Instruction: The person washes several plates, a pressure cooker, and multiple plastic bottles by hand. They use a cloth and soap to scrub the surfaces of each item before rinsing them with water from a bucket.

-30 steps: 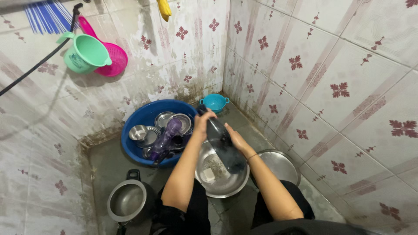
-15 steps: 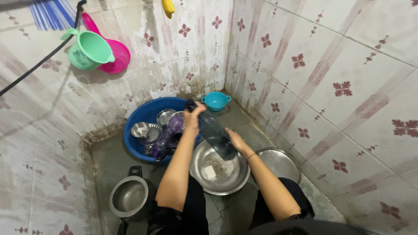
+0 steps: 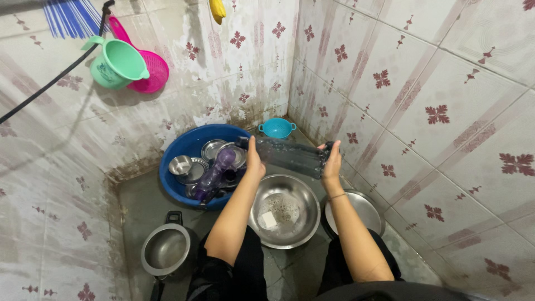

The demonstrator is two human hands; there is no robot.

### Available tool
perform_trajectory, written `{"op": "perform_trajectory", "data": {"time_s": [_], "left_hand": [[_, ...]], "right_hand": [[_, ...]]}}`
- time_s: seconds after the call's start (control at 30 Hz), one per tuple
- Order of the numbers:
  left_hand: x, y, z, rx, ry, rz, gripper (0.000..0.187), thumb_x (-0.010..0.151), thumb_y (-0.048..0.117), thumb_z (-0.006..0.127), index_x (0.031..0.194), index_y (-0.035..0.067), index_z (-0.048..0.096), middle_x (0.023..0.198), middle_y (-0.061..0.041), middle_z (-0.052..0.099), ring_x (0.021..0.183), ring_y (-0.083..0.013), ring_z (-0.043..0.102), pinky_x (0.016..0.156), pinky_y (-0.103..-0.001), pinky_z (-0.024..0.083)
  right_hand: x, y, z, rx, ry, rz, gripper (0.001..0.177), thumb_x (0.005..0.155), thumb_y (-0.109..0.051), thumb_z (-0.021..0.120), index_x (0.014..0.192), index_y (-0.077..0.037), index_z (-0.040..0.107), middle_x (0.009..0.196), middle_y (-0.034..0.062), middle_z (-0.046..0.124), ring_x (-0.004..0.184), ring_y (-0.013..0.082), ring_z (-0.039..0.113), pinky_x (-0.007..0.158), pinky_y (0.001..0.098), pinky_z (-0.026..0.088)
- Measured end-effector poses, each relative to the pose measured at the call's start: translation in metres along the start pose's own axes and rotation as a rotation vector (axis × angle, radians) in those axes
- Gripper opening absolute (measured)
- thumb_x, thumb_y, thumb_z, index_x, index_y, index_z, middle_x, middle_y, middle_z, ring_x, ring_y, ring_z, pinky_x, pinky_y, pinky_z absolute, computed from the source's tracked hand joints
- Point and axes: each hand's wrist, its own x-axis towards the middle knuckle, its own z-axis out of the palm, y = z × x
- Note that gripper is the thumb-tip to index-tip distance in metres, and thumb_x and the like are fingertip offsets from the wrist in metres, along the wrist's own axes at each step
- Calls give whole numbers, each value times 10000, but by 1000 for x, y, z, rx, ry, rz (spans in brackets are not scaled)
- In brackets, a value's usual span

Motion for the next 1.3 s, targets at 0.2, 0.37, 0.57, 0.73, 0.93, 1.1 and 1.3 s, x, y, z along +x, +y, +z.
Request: {"op": "perform_trajectory", "data": {"time_s": [0.2,0.37,0.57,0.73,0.93,1.1,1.3], "left_hand": [[0,-23,7,110,83,188,394,867,419,745,1095,112,653,995,-61,725,888,-210,716,742,-373,608],[-6,11,19,-12,-254,104,254,836,244,678,1021,70,666,979,-93,740,914,-221,716,828,-358,597],[-43,1,38,274,-560,148,249,854,246,653,969,28,683,888,-110,705,802,-211,686,780,-354,564],[-60,-18,54,428,-412,170,158,863,225,710,909,77,678,867,-86,707,771,-181,669,717,-310,538],[-43,4,39,428,-467,220,161,826,103,743,928,46,632,829,-95,671,774,-217,655,742,-352,535],[-39,21,28,196,-787,37,170,834,100,689,952,54,575,824,-104,632,846,-260,661,850,-402,563],[-48,15,39,388,-527,108,207,833,159,717,991,76,612,871,-85,682,813,-204,661,783,-348,547]], "right_hand": [[6,-19,-14,62,11,210,722,1008,-718,383,875,-65,660,753,62,659,648,183,639,625,336,554],[-3,-27,-27,189,-43,475,759,902,-759,462,874,-40,704,740,90,680,636,214,673,624,377,585],[-30,-42,2,-563,-641,429,713,786,-539,810,1216,8,653,1108,136,717,979,215,673,864,355,553],[-60,-40,39,-830,-544,-116,1016,646,-453,914,1442,8,482,1312,191,668,1216,279,675,1034,360,508],[-81,-29,66,-955,-512,-611,1157,682,-416,910,1532,72,294,1385,269,556,1268,367,531,1043,397,426],[-60,-22,43,-386,-795,131,856,791,-310,877,1472,9,468,1316,104,632,1204,184,593,1050,331,468],[-60,-8,41,-333,-701,198,777,755,-264,882,1398,-26,516,1212,84,653,1096,158,622,967,326,514]]}}
